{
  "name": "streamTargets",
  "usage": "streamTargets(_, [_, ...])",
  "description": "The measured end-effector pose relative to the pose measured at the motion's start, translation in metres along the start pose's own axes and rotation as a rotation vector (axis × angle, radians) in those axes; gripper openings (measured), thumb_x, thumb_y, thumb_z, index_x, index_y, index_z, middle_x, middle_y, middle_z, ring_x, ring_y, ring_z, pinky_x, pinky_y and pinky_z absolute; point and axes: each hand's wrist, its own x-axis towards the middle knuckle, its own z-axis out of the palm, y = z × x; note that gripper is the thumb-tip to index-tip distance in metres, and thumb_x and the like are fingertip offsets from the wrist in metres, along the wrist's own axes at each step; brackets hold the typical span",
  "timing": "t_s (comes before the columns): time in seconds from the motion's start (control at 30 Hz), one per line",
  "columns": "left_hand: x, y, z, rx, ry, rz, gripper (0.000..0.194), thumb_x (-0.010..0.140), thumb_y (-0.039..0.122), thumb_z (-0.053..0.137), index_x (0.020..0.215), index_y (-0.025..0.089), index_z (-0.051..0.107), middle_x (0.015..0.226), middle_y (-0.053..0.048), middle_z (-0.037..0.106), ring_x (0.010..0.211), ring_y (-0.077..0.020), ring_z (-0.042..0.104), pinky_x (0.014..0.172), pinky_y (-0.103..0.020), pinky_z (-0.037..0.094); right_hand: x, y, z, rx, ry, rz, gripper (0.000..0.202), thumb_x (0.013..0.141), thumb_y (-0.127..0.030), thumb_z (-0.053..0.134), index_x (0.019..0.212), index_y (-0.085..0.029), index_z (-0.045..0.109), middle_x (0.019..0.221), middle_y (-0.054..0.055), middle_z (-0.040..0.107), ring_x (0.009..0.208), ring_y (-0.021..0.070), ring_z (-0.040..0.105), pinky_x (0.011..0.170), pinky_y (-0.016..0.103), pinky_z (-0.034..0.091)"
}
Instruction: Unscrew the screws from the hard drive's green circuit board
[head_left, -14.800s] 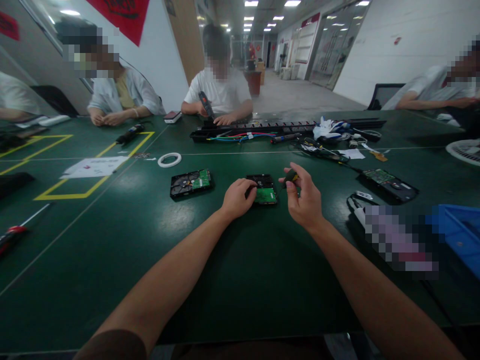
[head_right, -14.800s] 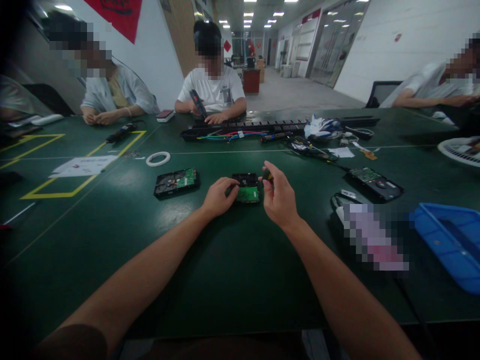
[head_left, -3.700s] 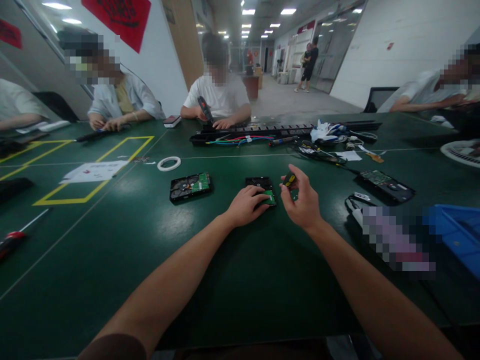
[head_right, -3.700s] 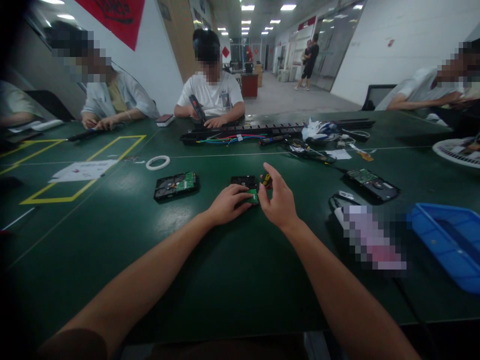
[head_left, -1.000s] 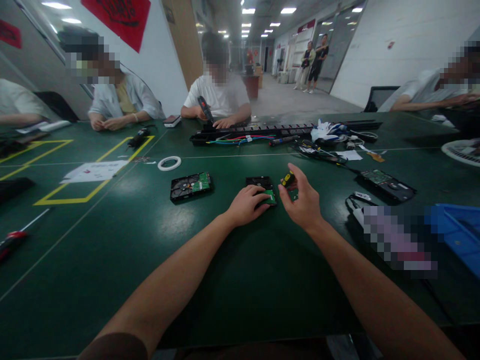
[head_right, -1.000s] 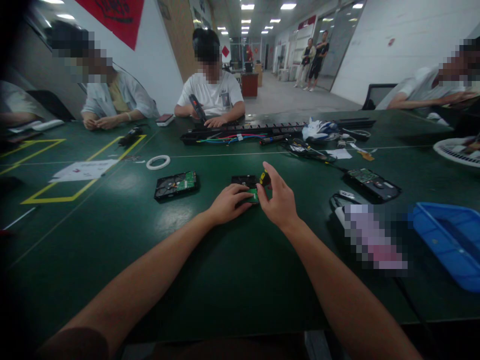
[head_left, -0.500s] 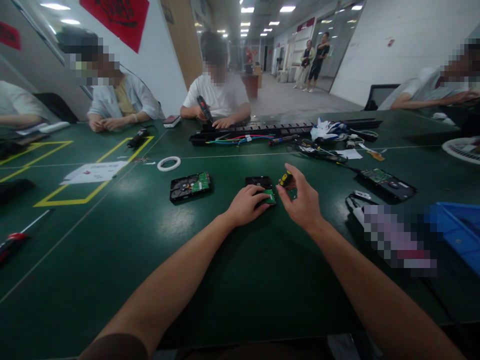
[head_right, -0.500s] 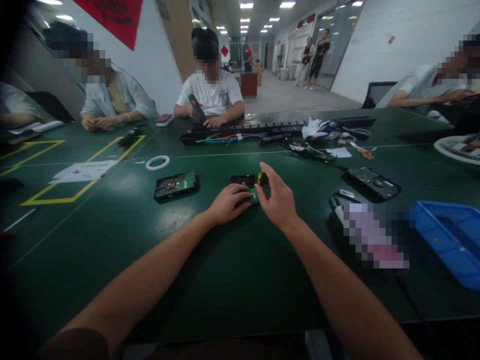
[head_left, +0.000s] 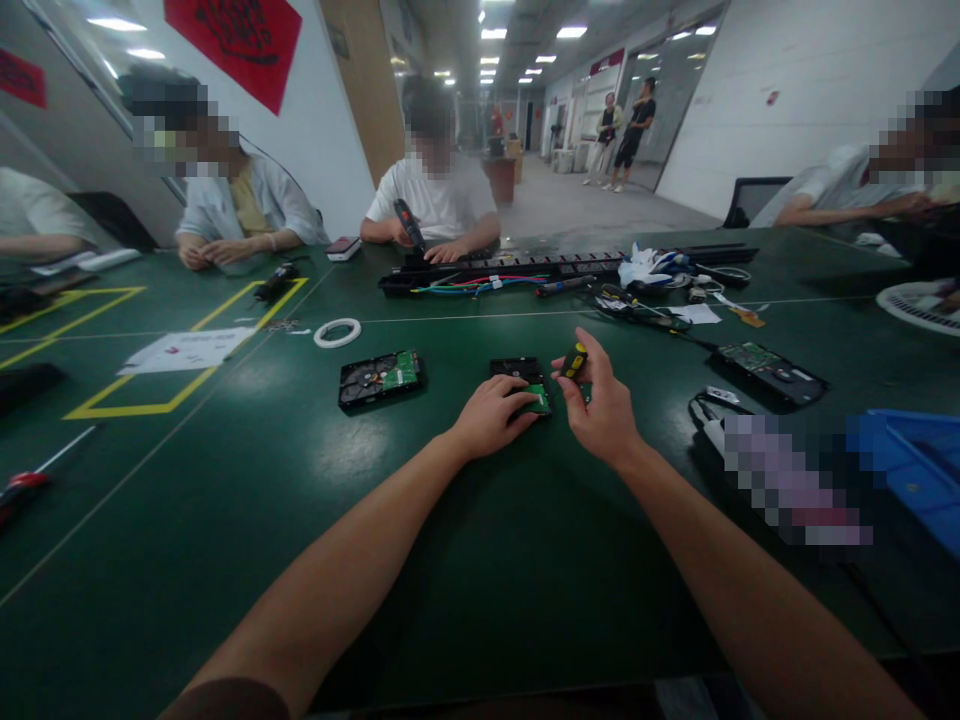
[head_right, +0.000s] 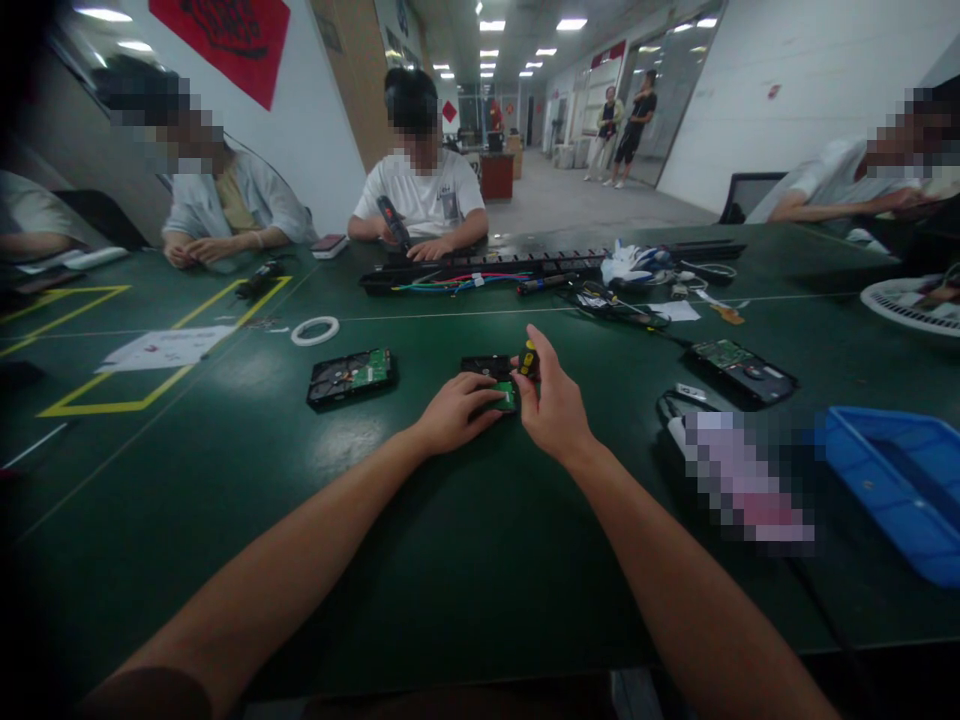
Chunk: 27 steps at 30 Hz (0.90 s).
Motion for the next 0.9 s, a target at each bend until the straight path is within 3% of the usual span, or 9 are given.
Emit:
streamTargets(0.17, [0.0000, -0.0005, -0.0003, -0.002, 0.001, 0.008, 0.032, 0.105, 0.041, 0.066, 0.131, 0.023, 0.073, 0.138, -0.014, 0.066, 0.131, -0.0332, 0.062, 0.108, -0.056, 0.055, -0.0002, 0.0026, 0.0007, 0.019, -0.012, -0.007, 0.074, 0.104, -0.025, 0.055, 0.171, -0.033, 0.023, 0.135, 0.010, 0.075, 0.110, 0.0272, 0.078, 0.102, 0.055, 0.064])
streamTargets(0.33, [0.0001, -0.0006, -0.0010, 0.005, -0.005, 0.009, 0.032, 0.105, 0.041, 0.067, 0.132, 0.024, 0.073, 0.138, -0.014, 0.066, 0.131, -0.0327, 0.061, 0.108, -0.056, 0.055, -0.0013, 0.0038, 0.0021, -0.095, 0.081, -0.051, 0.069, 0.100, -0.033, 0.066, 0.164, -0.036, 0.038, 0.151, 0.011, 0.065, 0.110, 0.0290, 0.077, 0.092, 0.051, 0.068])
streamTargets(0.5, [0.0002, 0.0009, -0.0019, 0.000, 0.015, 0.024, 0.032, 0.106, 0.040, 0.065, 0.130, 0.021, 0.073, 0.136, -0.015, 0.067, 0.129, -0.0327, 0.062, 0.109, -0.054, 0.055, -0.0012, 0.0017, 0.0013, -0.116, 0.104, -0.051, 0.064, 0.099, -0.035, 0.069, 0.158, -0.033, 0.045, 0.148, 0.011, 0.066, 0.104, 0.0264, 0.077, 0.085, 0.045, 0.068])
streamTargets(0.9, [0.0005, 0.0014, -0.0014, -0.010, -0.004, 0.000, 0.031, 0.105, 0.040, 0.066, 0.131, 0.024, 0.074, 0.138, -0.014, 0.066, 0.131, -0.0327, 0.062, 0.109, -0.054, 0.054, -0.0032, -0.0007, 0.0027, -0.166, 0.130, -0.020, 0.060, 0.099, -0.043, 0.070, 0.152, -0.029, 0.047, 0.144, 0.013, 0.067, 0.105, 0.0268, 0.075, 0.090, 0.046, 0.065])
